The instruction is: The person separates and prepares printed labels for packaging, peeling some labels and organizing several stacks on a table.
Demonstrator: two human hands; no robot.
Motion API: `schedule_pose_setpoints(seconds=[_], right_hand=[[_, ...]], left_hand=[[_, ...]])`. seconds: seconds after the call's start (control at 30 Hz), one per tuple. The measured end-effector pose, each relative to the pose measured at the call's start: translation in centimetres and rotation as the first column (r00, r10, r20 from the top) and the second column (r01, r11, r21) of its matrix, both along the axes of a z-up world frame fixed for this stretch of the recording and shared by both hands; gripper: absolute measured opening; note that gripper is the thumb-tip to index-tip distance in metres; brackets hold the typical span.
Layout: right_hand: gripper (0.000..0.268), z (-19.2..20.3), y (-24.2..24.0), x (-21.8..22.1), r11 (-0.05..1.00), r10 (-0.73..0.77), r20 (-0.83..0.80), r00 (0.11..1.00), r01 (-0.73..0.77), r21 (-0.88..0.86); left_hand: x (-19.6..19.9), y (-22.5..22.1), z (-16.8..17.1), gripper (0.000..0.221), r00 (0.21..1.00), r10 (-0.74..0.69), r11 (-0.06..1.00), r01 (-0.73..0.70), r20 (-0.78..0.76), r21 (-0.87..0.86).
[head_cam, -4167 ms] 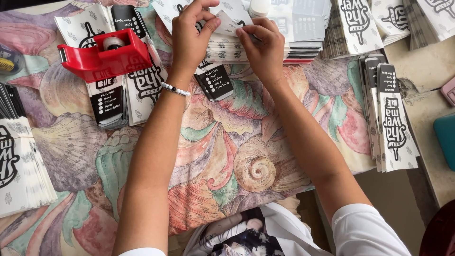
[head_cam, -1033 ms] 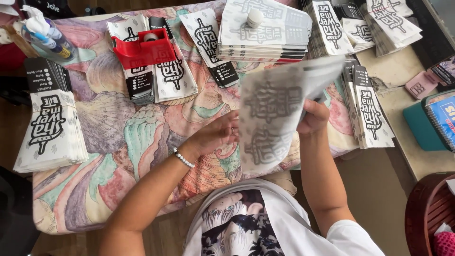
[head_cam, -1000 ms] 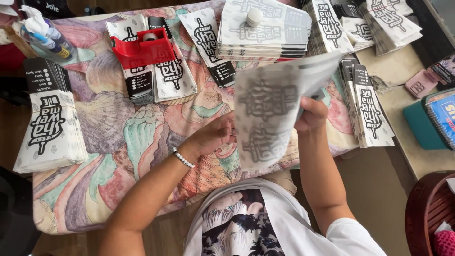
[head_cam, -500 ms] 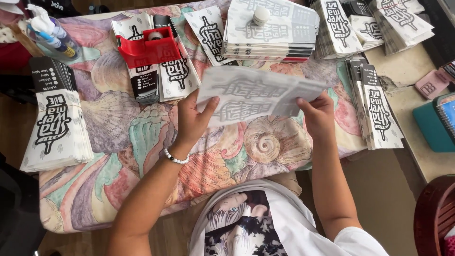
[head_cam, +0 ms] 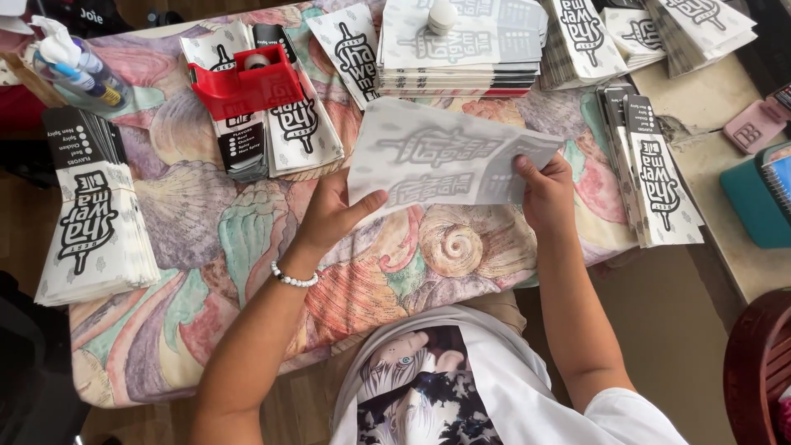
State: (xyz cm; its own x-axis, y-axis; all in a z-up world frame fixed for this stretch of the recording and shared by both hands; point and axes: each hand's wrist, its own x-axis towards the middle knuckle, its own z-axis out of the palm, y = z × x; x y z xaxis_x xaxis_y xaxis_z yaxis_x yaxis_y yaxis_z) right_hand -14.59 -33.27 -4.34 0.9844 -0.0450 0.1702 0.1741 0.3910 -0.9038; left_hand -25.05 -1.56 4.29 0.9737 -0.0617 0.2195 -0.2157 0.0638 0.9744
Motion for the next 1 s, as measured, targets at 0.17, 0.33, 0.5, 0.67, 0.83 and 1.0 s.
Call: schedule_pose_setpoints(seconds=[0.17, 0.33, 0.5, 0.67, 0.83, 1.0], right_hand=[[0.012, -0.3, -0.4, 0.2, 0.998, 0.019, -0.033, 0.999, -0.017, 0.057], [0.062, -0.1, -0.5, 0.3, 0.997, 0.068, 0.012, 0.998, -0.068, -0.026], [0.054, -2.8, -1.3, 1.3, 0.998, 0.03, -0.032, 0.999, -0.031, -0.05], [0.052, -1.3, -0.4, 0.5, 0.999, 0.036, -0.022, 0.999, -0.036, -0.011], [0.05, -2.0, -0.8, 0.8, 1.0, 0.02, -0.013, 1.0, -0.02, 0.002], [0.047, -2.4, -1.0, 0.7, 1.0, 0.013, -0.025, 1.0, -0.013, 0.01]], left_hand=[[0.2, -1.1, -2.8, 0.018, 0.993, 0.115, 0.991, -0.117, 0.023, 0.072], [-0.2, -2.2, -2.4, 0.024, 0.985, 0.158, 0.985, -0.162, 0.071, 0.052], [0.2, -1.9, -3.5, 0.022, 0.986, 0.166, 0.985, -0.167, 0.035, 0.038], [-0.4, -2.4, -2.1, 0.027, 0.99, 0.138, 0.987, -0.136, 0.022, -0.085], [0.2, -2.1, -4.2, 0.023, 0.993, 0.114, 0.993, -0.114, 0.008, 0.006], [-0.1, -2.4, -4.0, 0.021, 0.982, 0.155, 0.985, -0.162, 0.112, 0.051]])
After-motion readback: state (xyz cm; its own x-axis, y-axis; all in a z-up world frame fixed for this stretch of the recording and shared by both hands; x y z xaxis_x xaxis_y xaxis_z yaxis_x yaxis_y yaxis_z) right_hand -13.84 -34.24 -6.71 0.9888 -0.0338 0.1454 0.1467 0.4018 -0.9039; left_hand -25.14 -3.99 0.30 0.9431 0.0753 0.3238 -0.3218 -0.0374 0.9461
